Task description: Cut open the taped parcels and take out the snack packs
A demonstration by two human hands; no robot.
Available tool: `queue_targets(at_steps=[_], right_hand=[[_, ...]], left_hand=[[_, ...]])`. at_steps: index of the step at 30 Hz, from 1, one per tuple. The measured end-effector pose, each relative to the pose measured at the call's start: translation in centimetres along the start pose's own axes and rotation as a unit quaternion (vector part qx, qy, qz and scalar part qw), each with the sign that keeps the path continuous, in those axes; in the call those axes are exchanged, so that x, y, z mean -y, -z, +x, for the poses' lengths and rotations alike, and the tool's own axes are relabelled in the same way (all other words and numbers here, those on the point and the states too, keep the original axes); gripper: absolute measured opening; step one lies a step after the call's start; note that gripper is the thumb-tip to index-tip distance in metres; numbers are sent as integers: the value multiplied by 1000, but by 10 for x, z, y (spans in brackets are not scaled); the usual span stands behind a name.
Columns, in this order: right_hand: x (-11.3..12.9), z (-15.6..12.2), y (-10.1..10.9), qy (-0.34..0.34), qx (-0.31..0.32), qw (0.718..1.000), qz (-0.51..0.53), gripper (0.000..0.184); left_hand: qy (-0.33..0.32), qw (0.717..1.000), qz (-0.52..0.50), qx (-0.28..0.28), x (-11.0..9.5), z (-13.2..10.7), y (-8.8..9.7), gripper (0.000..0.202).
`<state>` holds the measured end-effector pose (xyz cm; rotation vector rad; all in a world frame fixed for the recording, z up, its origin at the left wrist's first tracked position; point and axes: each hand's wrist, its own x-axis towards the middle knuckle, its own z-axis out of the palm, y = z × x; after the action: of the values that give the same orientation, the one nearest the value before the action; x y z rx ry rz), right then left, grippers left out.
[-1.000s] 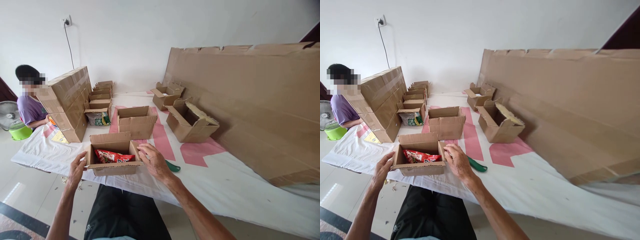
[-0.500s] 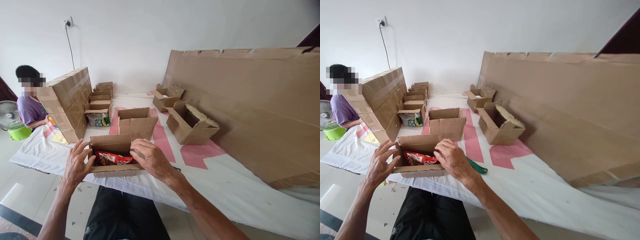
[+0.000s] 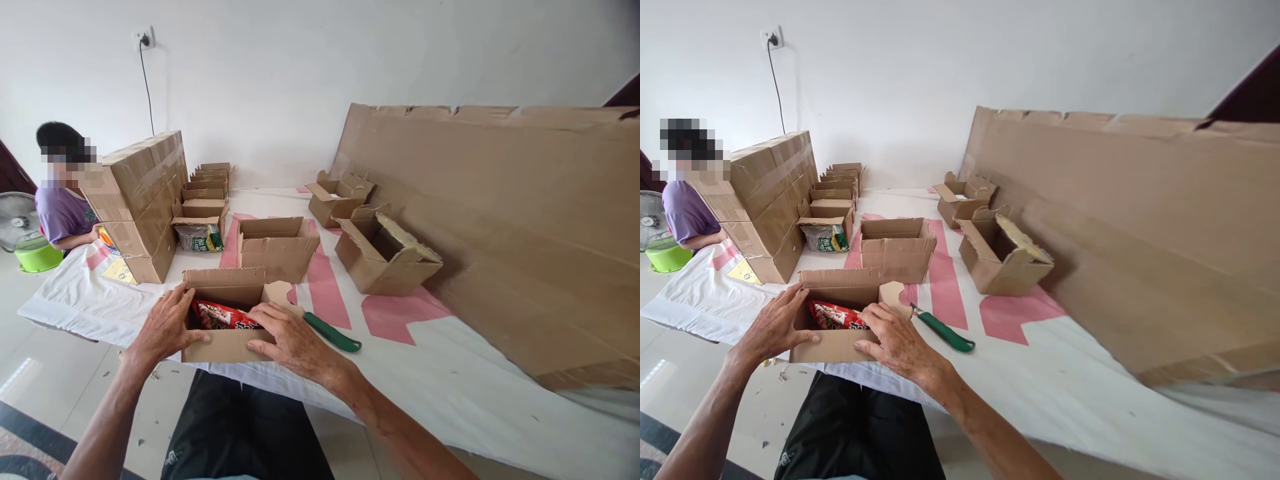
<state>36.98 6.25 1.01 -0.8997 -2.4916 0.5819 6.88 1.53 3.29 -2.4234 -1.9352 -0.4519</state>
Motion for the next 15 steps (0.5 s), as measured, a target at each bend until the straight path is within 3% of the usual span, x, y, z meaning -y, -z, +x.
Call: queue_targets(at_steps=[5, 10, 15], right_hand=[[-3, 4, 2, 2, 12, 1000, 1, 20], [-6, 31, 8, -32, 38, 997, -51, 19], [-5, 61, 4, -73, 143, 978, -132, 21]], left_hand=[[1, 996, -88, -19, 11, -8, -22, 103], [46, 986, -158, -33, 13, -19, -42, 111], [78, 973, -205, -67, 13, -24, -56, 115]])
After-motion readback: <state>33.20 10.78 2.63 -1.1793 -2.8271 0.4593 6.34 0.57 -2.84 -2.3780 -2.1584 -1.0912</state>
